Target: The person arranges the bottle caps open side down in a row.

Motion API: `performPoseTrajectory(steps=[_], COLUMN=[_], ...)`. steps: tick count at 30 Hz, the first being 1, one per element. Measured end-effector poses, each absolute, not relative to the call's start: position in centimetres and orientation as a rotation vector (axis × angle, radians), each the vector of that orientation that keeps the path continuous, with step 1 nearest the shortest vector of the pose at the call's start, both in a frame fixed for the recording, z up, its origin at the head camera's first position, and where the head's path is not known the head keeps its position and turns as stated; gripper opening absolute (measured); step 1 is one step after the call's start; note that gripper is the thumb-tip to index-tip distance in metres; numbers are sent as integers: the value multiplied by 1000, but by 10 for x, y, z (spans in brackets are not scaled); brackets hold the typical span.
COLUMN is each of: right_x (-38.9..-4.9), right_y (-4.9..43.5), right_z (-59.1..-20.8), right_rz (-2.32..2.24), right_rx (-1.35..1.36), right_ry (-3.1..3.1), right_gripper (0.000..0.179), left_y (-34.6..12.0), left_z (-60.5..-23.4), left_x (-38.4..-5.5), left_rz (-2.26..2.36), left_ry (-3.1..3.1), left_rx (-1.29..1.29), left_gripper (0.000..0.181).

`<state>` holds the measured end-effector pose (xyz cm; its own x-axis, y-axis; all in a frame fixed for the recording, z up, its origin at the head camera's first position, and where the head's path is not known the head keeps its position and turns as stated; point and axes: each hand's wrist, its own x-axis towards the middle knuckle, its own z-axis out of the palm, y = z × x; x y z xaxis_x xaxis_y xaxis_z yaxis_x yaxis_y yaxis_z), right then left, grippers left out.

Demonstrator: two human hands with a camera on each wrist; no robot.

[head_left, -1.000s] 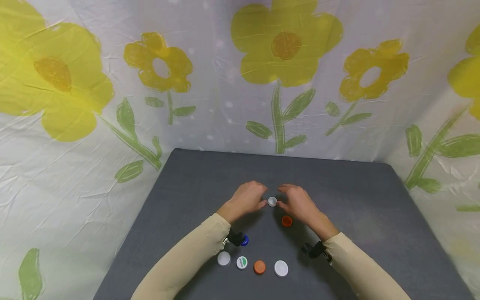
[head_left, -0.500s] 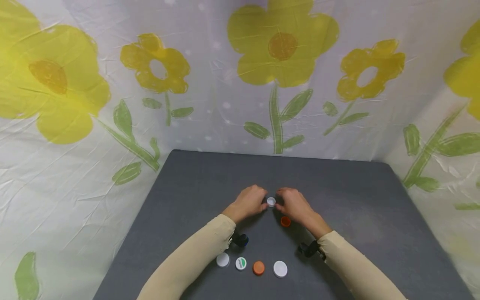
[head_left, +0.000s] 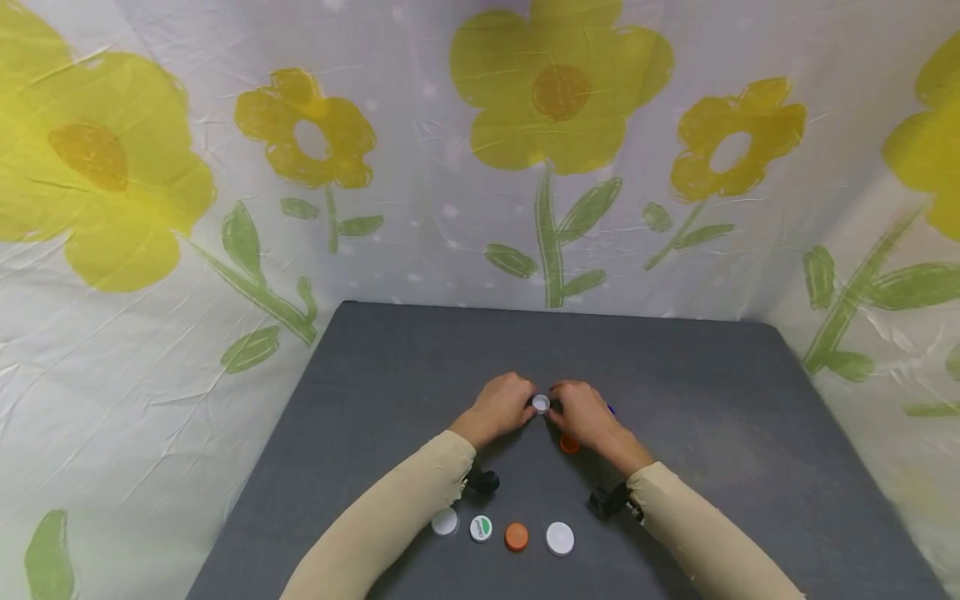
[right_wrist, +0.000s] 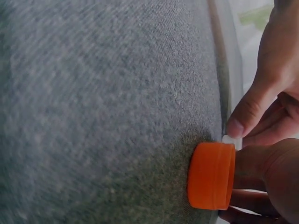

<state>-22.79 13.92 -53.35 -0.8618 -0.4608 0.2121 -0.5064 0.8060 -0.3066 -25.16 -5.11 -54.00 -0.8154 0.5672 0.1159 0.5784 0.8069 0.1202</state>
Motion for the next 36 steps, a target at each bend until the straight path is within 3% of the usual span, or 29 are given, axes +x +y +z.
performPoseTrajectory(steps=[9, 24, 36], right_x=[-219, -197, -165], right_y=[138, 135, 130], right_z=[-530, -509, -483], right_rz=[573, 565, 601], right_rx=[806, 809, 892], right_ry=[-2791, -2674, -2608], right_gripper=[12, 22, 29], left_y=[-54, -69, -90], left_z=[-538, -509, -488], left_x=[-244, -219, -183], left_rz=[-212, -207, -343], left_ry=[-2881, -2720, -2584], left_rx=[-942, -977, -1045], left_gripper=[14, 9, 18])
